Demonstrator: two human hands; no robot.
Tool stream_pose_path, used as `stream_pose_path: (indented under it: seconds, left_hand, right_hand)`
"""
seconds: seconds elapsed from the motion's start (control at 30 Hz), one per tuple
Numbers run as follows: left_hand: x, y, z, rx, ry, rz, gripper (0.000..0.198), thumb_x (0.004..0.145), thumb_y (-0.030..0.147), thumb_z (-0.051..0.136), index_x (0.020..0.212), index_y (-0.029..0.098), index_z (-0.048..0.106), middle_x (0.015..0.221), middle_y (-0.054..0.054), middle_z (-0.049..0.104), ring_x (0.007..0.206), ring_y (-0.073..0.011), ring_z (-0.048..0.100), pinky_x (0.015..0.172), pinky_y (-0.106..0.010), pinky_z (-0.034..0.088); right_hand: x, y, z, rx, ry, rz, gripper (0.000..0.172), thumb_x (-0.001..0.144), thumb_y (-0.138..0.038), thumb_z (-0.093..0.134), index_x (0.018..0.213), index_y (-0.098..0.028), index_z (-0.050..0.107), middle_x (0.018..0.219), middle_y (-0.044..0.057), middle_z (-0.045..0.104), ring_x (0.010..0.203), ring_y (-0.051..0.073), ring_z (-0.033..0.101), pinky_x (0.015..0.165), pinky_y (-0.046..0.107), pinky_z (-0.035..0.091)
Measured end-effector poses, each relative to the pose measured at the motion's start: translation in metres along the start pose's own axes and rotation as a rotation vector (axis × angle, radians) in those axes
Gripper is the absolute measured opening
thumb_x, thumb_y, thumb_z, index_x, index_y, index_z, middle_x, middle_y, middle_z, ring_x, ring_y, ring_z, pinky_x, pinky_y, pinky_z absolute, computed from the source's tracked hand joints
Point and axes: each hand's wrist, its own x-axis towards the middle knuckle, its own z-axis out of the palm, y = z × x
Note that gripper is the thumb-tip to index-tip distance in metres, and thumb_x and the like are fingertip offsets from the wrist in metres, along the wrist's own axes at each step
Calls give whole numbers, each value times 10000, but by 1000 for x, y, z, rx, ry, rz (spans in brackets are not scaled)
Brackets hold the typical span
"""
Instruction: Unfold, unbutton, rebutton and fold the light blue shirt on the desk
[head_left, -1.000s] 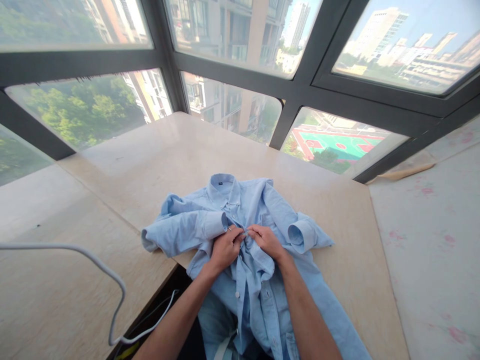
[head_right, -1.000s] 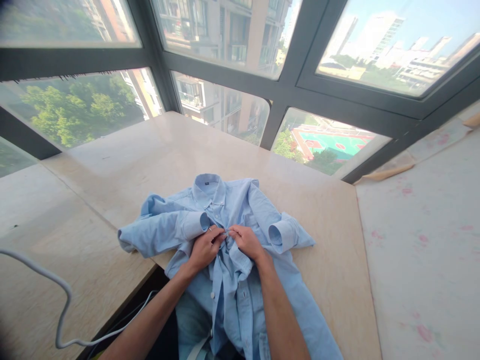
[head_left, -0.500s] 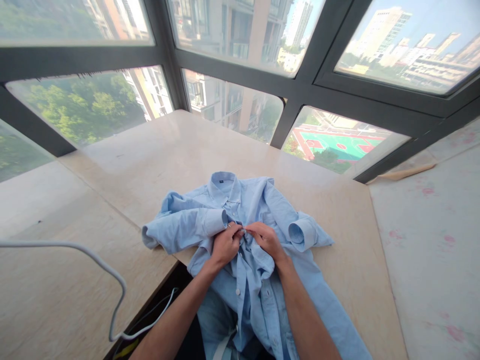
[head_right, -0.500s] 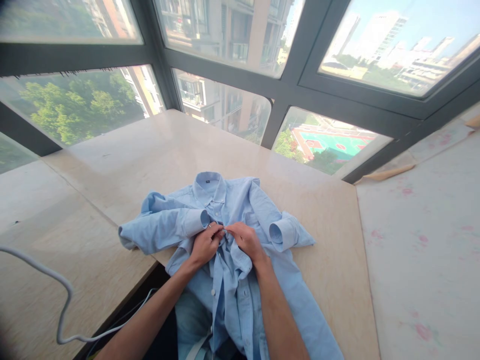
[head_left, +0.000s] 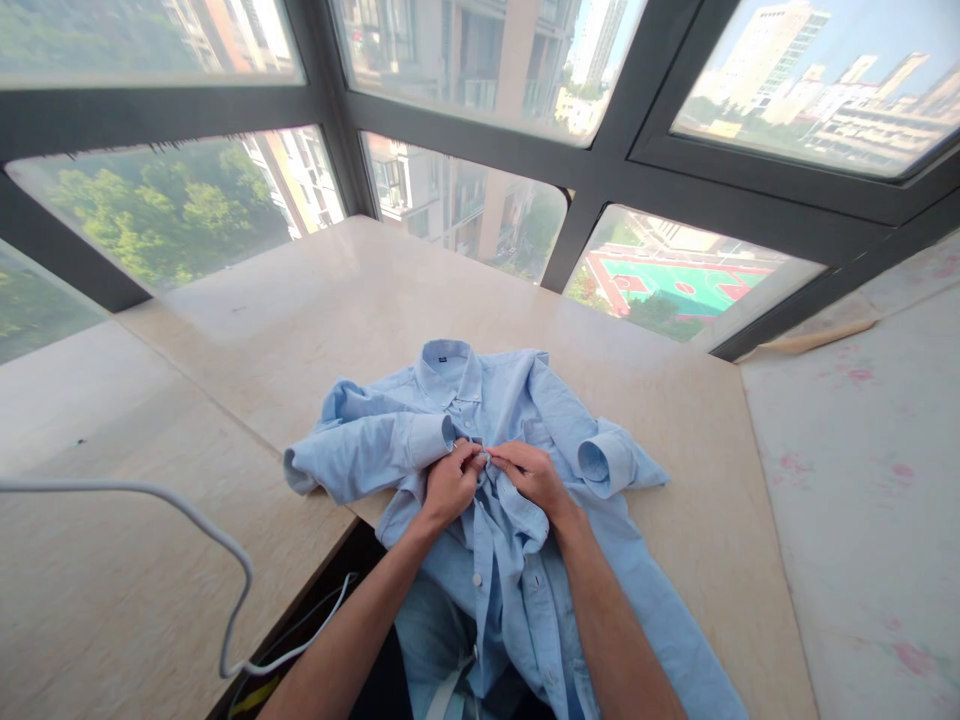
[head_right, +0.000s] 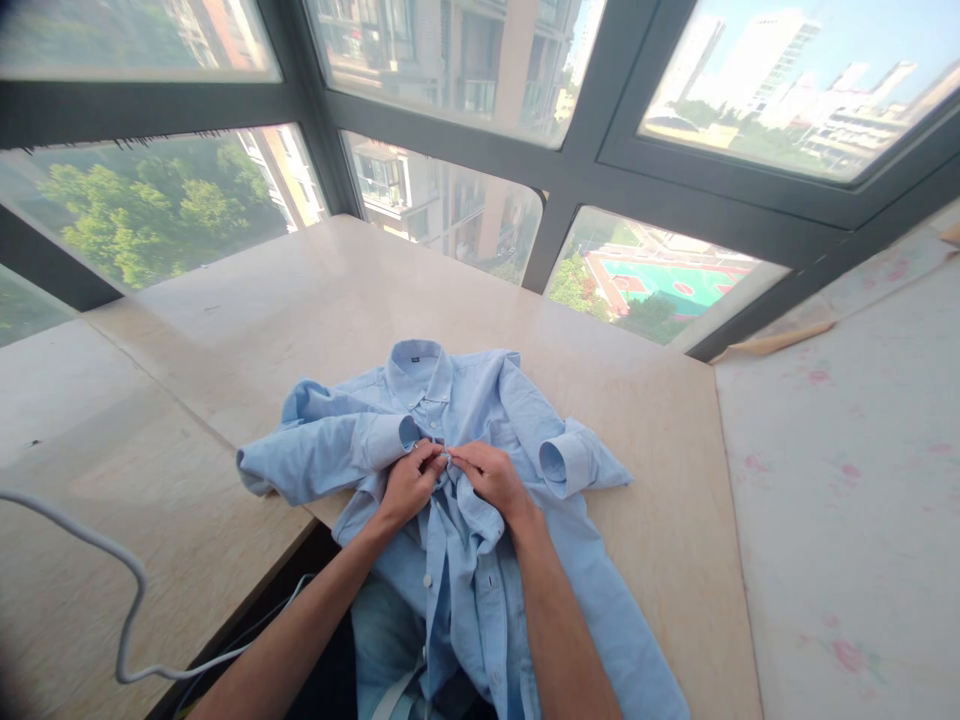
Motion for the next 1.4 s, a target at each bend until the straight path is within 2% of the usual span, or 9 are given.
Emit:
stream_pose_path:
  seconds: [0.13, 0.4, 0.7, 0.9, 1.1, 1.4]
  left_hand:
    - [0, 2, 0, 3, 5, -1, 147, 890, 246, 507, 883, 202, 646, 833, -8, 577, 801, -165, 565, 776, -282, 411]
    - [0, 4, -2, 6, -19, -10, 146, 878, 248, 496, 863, 201, 633, 820, -6, 561, 776, -160, 545, 749, -273, 394]
    - [0, 6, -1, -27, 16, -42, 134, 851, 264, 502, 812, 199, 612, 761, 9, 523, 709, -141, 503, 701, -257, 375]
    - [0, 7, -5, -50, 5, -8, 155, 858, 275, 502, 801, 202, 625, 749, 8, 526, 700, -143, 508, 690, -258, 397]
    - [0, 6, -8, -76, 8, 35, 166, 873, 247, 507, 797, 196, 646, 761, 0, 559, 722, -146, 526, 725, -258, 430]
    - [-5, 4, -2, -18, 60, 106, 158, 911, 251, 483, 844, 183, 609, 800, -12, 564, 741, -145, 539, 730, -258, 430]
  right_hand:
    - [-1, -4, 0, -32, 2, 8, 242, 897, -206, 624, 1121, -230, 712, 969, 65, 749, 874, 187, 699, 796, 314, 565]
    - [-3, -2, 6, -144, 46, -72, 213, 897, -172, 593, 1074, -202, 709, 893, 72, 731, 817, 188, 682, 753, 311, 560]
    - [-3, 6, 5, -64, 31, -64, 214, 930, -194, 588, 1082, -233, 733, 917, 62, 758, 831, 181, 705, 766, 301, 575]
    - [-4, 9, 8, -44, 56, -33, 237, 927, -166, 554, 1028, -246, 752, 862, 53, 756, 790, 184, 703, 727, 306, 579]
    - [-3, 1, 8, -33, 73, 7, 205, 925, -186, 564, 960, -241, 758, 840, 46, 744, 778, 181, 692, 728, 296, 566]
    - [-4, -2, 6, -68, 78, -5, 190, 944, -209, 544, 941, -218, 734, 829, 56, 716, 774, 177, 668, 718, 286, 541]
